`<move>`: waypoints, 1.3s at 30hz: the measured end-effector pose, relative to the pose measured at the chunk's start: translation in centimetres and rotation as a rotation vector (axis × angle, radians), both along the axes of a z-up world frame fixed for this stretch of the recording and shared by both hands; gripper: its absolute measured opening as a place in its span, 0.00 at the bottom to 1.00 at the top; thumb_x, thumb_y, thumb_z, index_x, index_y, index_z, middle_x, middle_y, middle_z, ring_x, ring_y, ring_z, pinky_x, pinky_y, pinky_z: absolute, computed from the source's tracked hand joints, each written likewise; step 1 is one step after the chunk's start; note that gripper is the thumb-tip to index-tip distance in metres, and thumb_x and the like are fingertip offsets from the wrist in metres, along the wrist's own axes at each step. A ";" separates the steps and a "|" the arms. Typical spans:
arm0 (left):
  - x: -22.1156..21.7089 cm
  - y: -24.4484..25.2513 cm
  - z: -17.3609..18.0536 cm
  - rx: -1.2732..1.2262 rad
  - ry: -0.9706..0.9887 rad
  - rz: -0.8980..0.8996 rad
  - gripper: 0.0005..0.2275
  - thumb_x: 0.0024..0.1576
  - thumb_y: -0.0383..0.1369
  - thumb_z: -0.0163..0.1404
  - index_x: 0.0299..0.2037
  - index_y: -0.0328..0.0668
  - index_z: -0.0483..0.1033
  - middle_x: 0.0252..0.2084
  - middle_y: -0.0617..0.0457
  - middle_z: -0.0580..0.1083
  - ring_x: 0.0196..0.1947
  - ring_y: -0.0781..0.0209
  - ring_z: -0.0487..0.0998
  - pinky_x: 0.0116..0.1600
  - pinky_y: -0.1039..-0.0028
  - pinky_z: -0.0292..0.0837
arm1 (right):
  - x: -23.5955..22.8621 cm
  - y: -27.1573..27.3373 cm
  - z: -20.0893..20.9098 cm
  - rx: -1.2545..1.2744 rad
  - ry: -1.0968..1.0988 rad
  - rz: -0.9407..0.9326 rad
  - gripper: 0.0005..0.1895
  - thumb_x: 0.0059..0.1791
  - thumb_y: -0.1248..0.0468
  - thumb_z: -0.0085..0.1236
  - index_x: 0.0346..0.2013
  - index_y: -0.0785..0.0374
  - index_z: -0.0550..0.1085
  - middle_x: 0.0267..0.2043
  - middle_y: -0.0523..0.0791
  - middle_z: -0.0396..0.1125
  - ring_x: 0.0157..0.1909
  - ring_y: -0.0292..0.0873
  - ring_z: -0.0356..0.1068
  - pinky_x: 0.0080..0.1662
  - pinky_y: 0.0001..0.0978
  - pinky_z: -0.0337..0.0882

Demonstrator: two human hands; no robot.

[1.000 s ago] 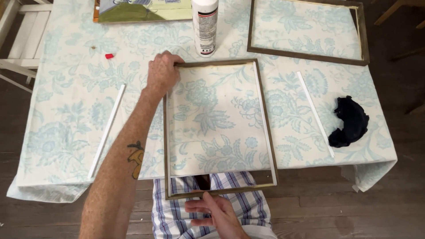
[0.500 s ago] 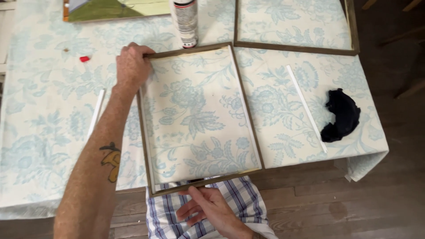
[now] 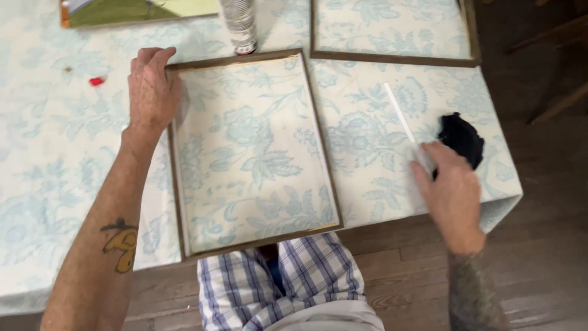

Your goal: Applying adhesive to thin white strips and mounting them inside wooden picture frames.

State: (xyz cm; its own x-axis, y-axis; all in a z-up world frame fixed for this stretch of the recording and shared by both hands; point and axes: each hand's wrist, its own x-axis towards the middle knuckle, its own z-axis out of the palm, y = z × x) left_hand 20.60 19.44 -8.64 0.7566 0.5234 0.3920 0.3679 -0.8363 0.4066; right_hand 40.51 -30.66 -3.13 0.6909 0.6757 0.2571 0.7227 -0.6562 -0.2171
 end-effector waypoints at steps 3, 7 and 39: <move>-4.1 -2.8 2.4 -0.080 -0.099 -0.031 0.21 0.56 0.20 0.52 0.63 0.27 0.73 0.59 0.35 0.67 0.59 0.36 0.68 0.59 0.50 0.68 | 1.9 -1.1 -2.7 -0.059 0.066 -0.122 0.20 0.50 0.57 0.65 0.56 0.59 0.80 0.49 0.46 0.76 0.46 0.50 0.75 0.44 0.48 0.73; -9.7 -7.2 5.0 -0.183 -0.118 -0.024 0.20 0.58 0.23 0.58 0.62 0.31 0.74 0.57 0.39 0.71 0.53 0.43 0.75 0.55 0.58 0.72 | 0.2 0.4 -0.2 0.209 0.235 -0.027 0.14 0.50 0.69 0.67 0.51 0.66 0.81 0.41 0.47 0.77 0.41 0.40 0.76 0.52 0.32 0.76; -21.7 -20.6 2.4 -0.216 0.138 -0.331 0.40 0.54 0.26 0.62 0.74 0.39 0.50 0.50 0.58 0.79 0.51 0.54 0.79 0.73 0.50 0.55 | -13.2 12.7 0.3 -0.116 0.791 0.723 0.13 0.47 0.67 0.61 0.45 0.56 0.84 0.44 0.42 0.80 0.46 0.37 0.79 0.35 0.27 0.81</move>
